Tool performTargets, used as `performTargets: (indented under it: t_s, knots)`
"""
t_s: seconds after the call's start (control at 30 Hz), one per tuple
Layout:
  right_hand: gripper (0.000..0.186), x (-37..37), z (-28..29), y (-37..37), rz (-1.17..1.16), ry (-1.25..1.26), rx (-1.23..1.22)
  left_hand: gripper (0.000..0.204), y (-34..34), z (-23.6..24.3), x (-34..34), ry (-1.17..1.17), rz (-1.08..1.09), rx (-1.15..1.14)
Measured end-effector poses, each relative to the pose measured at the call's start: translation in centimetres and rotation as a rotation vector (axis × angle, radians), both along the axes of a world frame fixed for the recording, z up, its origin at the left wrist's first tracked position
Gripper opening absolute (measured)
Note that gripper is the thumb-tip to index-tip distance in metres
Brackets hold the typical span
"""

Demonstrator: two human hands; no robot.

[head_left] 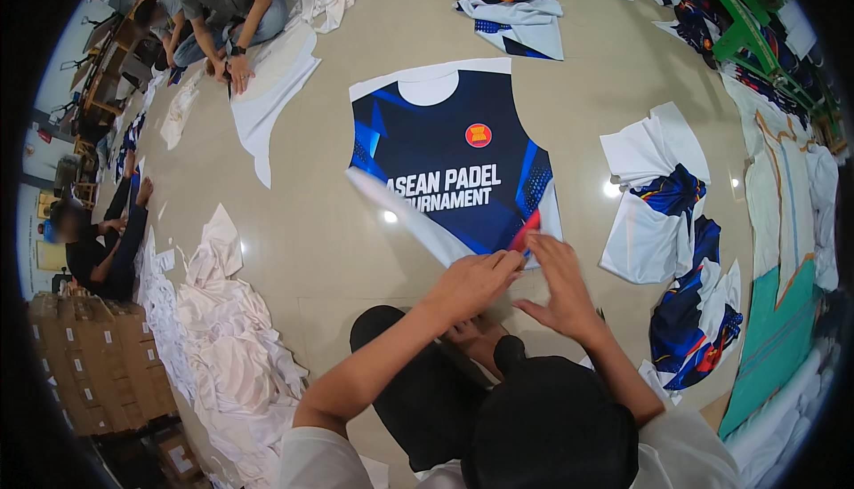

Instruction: The person sits on the floor and uses scissors to cut a large printed fabric sheet along the edges of a design. They trim the excess material around the perimeter, flip the sheet, and continue cutting to shape the garment.

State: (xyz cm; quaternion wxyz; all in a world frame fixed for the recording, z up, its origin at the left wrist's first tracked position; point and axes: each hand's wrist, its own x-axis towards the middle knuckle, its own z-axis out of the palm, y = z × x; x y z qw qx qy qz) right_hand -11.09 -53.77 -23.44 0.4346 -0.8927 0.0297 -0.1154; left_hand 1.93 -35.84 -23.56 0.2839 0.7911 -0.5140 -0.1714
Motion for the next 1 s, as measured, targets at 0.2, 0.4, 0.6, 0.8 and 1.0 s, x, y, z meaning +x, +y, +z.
performTargets:
  t_s: [0.2, 0.4, 0.6, 0.8, 1.0]
  knots:
    - [0.031, 3.4, 3.1, -2.1, 0.465, 0.472, 0.395, 0.039, 3.4, 4.0, 3.0, 0.264, -0.028, 0.395]
    - [0.037, 2.2, 3.0, -5.6, 0.676, 0.461, 0.341, 0.028, 7.6, 2.4, 4.5, -0.034, 0.143, 0.143]
    - [0.052, 2.5, 3.3, 0.4, 0.216, 0.270, 0.423, 0.041, 0.9, 4.7, 0.7, 0.090, 0.028, -0.134]
    - [0.035, 2.9, 9.9, -1.3, 0.225, 0.149, 0.357, 0.060, -0.4, 5.4, 2.3, 0.473, 0.125, -0.373]
    - [0.028, 0.6, 14.7, -5.5, 0.156, -0.268, 0.138, 0.034, 2.3, 0.7, 4.6, 0.288, 0.108, -0.173]
